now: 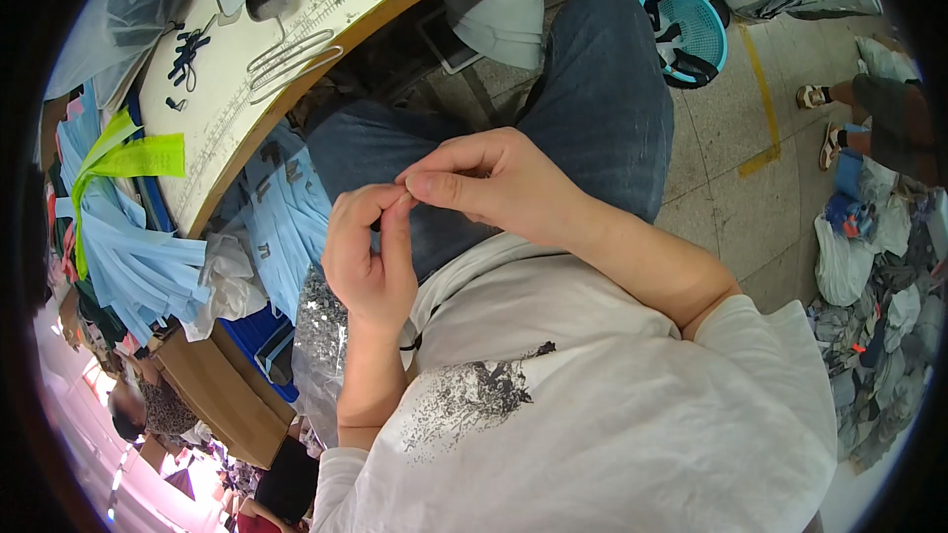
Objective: Assembling small metal hardware onto thin black straps.
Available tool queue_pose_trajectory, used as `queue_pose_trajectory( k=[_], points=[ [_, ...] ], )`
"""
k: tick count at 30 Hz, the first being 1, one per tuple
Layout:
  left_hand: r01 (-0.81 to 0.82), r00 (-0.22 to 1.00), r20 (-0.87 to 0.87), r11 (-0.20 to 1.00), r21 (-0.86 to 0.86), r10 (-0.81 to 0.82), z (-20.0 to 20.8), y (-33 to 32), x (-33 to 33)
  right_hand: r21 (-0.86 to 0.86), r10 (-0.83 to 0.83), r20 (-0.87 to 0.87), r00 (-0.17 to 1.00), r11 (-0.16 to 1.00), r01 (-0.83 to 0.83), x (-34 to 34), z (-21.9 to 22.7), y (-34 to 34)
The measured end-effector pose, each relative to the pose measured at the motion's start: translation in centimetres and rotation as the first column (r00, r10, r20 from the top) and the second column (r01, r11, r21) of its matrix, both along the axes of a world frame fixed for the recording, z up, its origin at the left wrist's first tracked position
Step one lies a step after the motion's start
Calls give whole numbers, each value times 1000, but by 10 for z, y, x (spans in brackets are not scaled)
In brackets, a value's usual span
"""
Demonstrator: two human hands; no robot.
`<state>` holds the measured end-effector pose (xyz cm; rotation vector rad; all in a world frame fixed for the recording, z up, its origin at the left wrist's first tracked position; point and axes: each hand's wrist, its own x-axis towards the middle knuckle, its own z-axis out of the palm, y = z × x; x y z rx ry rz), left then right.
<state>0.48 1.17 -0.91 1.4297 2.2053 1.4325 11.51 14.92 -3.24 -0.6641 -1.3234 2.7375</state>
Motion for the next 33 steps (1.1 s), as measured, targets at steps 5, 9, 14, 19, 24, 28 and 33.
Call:
queue_pose_trajectory(
  k=[5,9,14,19,24,28,33],
  points=[
    [-8,1000,17,999,-32,9,-4,-2,-5,100,-7,-10,1000,995,8,0,1,0],
    [-90,994,53,993,-71,94,0,3,2,4,51,13,999,999,-51,0,5,6],
    [-16,1000,-27,999,-32,15,-4,9,1,208,-84,9,996,975,80,-1,1,-3],
    [-61,995,74,993,-100,68,-5,9,5,263,-124,51,991,959,106,-1,1,-5],
    [-66,997,32,998,-23,67,-15,10,3,178,-113,53,992,979,102,-1,4,-3],
    [-87,996,-12,996,7,87,-15,10,4,333,-138,-5,990,934,132,-2,-2,-7],
    [-93,995,-40,996,-20,92,-13,11,5,505,-144,-83,986,847,166,-2,-3,-8]
  ],
)
